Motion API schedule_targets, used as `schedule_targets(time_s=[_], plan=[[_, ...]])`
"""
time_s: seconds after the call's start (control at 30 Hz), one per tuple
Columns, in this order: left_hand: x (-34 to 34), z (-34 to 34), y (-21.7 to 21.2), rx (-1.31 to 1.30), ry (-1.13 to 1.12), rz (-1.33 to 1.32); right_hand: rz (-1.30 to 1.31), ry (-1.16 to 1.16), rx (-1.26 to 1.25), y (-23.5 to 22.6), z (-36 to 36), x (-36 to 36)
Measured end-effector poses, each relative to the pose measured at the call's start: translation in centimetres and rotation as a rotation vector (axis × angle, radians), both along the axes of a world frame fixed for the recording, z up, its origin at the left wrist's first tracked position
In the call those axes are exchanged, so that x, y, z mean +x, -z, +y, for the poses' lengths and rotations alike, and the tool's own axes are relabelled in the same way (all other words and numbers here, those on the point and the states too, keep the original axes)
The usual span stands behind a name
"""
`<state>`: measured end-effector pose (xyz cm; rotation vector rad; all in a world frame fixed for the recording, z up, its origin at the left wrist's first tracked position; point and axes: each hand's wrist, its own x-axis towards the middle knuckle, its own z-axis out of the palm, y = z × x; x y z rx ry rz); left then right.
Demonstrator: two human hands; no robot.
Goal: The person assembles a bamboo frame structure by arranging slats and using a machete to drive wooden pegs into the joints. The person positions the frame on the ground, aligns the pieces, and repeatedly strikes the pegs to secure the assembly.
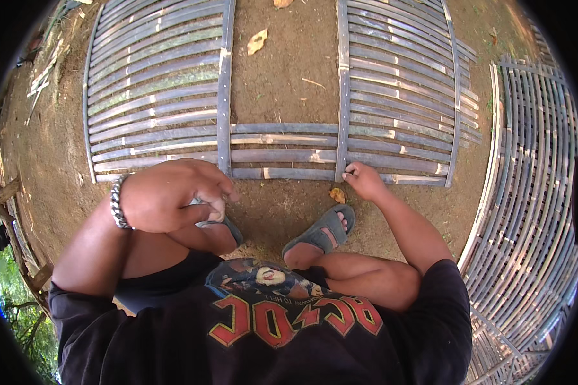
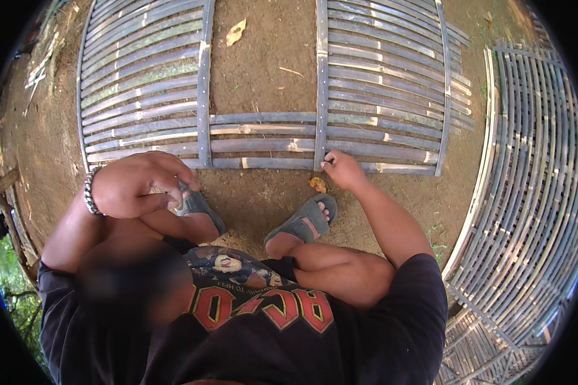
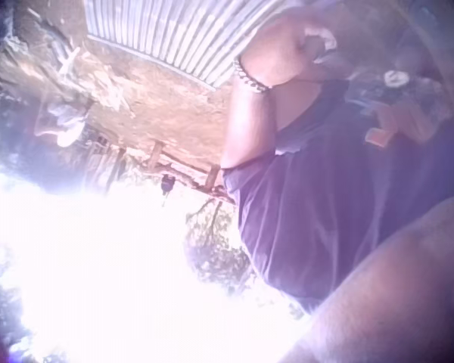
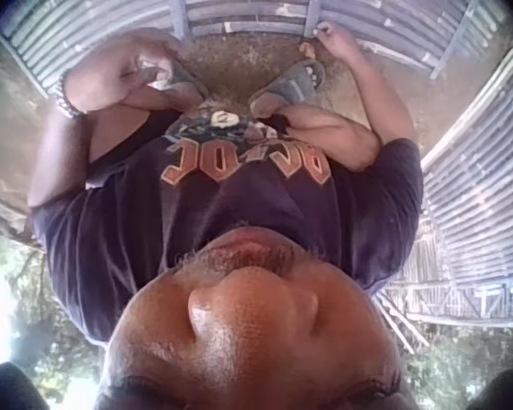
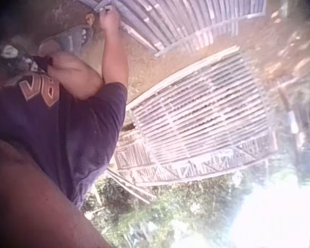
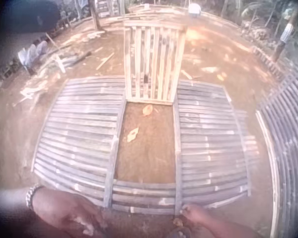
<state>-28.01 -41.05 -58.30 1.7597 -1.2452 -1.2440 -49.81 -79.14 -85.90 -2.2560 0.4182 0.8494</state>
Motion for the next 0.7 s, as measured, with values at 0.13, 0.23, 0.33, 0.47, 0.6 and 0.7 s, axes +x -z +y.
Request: schedule_targets(time_s=[0.13,0.23,0.33,0.47,0.6,0.7], plan=[[-0.1,0.1,0.0,-0.009,0.013,0.177,0.079,0.071,0.007,-0.6,0.1,-1.0],[-0.7,0.7,0.4,0.018,-0.055,0.097,0.124,0.071,-0.007,-1.0,0.5,-1.5],[-0.5,1.3,0.6,0.091,-0.129,0.045,0.149,0.065,-0.015,-1.3,0.9,-1.5],[-0.2,1.5,0.6,0.08,-0.157,0.039,0.166,0.052,-0.026,-1.8,1.3,-0.5],[-0.1,2.0,0.7,0.063,-0.158,-0.007,-0.005,0.018,-0.027,-0.9,0.8,-0.4],[-0.2,2.3,0.8,0.067,-0.165,-0.002,-0.025,0.019,-0.026,-0.6,1.1,0.0]])
